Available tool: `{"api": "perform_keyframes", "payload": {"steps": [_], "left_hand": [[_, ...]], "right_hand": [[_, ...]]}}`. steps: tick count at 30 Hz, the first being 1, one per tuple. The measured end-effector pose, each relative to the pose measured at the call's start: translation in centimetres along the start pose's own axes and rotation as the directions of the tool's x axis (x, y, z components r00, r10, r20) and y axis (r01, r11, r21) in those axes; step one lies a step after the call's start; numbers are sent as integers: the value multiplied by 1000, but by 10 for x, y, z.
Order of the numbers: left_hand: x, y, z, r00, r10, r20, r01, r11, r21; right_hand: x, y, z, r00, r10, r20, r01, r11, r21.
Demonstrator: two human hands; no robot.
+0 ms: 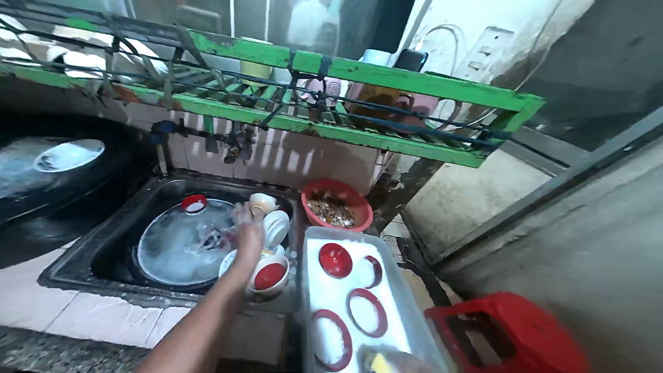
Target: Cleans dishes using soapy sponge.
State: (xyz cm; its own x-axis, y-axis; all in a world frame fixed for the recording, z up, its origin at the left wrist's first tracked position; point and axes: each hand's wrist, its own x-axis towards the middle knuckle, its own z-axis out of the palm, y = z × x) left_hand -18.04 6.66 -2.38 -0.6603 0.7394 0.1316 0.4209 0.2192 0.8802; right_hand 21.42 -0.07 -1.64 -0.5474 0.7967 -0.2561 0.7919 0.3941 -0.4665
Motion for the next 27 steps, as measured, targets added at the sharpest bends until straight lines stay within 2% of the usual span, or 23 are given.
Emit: {"api": "perform_keyframes", "payload": {"steps": [1,2,3,4,5,6,7,8,9,11,13,14,16,17,18,19,20,21,23,25,27], "left_hand": [[-16,17,22,992,96,85,-94,995,-28],[-38,35,44,949,196,247,-187,981,-59],[-62,51,66,845,313,433,-296,949,-109],[-85,61,85,646,410,644,-408,898,-162],[-105,70,100,414,444,795,-545,820,-174],[-122,77,110,224,393,892,-663,732,-156],[-135,80,119,120,284,951,-749,654,-101],[-144,78,128,93,175,980,-794,607,-33],[-149,75,133,116,92,989,-800,598,38],[-145,73,138,194,-3,981,-738,659,148],[-133,74,144,287,-40,957,-602,769,213],[-125,72,147,338,-65,939,-480,846,231],[-113,65,149,440,-127,889,-78,981,178],[-110,61,149,478,-160,864,160,983,94],[-112,61,146,479,-172,861,342,940,-3],[-119,65,139,470,-143,871,436,896,-88],[-131,74,128,468,-88,879,454,878,-153],[-148,83,115,492,-17,870,404,890,-211],[-179,102,83,564,114,818,230,930,-288],[-191,101,71,569,281,772,93,911,-401],[-192,94,73,584,463,666,-42,837,-546]], "right_hand": [[5,-1,4,999,14,39,-10,997,-80],[9,-2,8,997,35,69,-27,992,-122],[13,-2,13,994,55,97,-41,989,-139],[15,-1,17,989,77,125,-59,987,-148],[17,0,20,982,108,154,-83,983,-164],[19,0,22,974,143,175,-110,977,-181],[20,-2,22,966,175,190,-138,971,-196],[21,-4,21,957,205,205,-164,965,-203],[22,-6,19,952,221,212,-180,964,-198],[22,-7,16,955,214,208,-187,972,-140],[16,-3,15,976,179,126,-187,981,55],[10,-3,13,983,179,36,-182,963,201],[1,-4,11,946,247,-211,-126,876,466],[-1,-4,11,891,292,-347,-55,830,556],[0,-5,10,823,333,-460,13,798,602],[4,-7,9,752,343,-563,88,794,602],[9,-13,4,709,342,-617,133,794,593],[14,-20,-2,708,333,-623,136,802,582],[26,-34,-17,763,376,-526,57,771,634],[48,-18,-26,786,480,-389,2,628,778],[69,-6,-27,796,516,-317,59,455,889]]}}
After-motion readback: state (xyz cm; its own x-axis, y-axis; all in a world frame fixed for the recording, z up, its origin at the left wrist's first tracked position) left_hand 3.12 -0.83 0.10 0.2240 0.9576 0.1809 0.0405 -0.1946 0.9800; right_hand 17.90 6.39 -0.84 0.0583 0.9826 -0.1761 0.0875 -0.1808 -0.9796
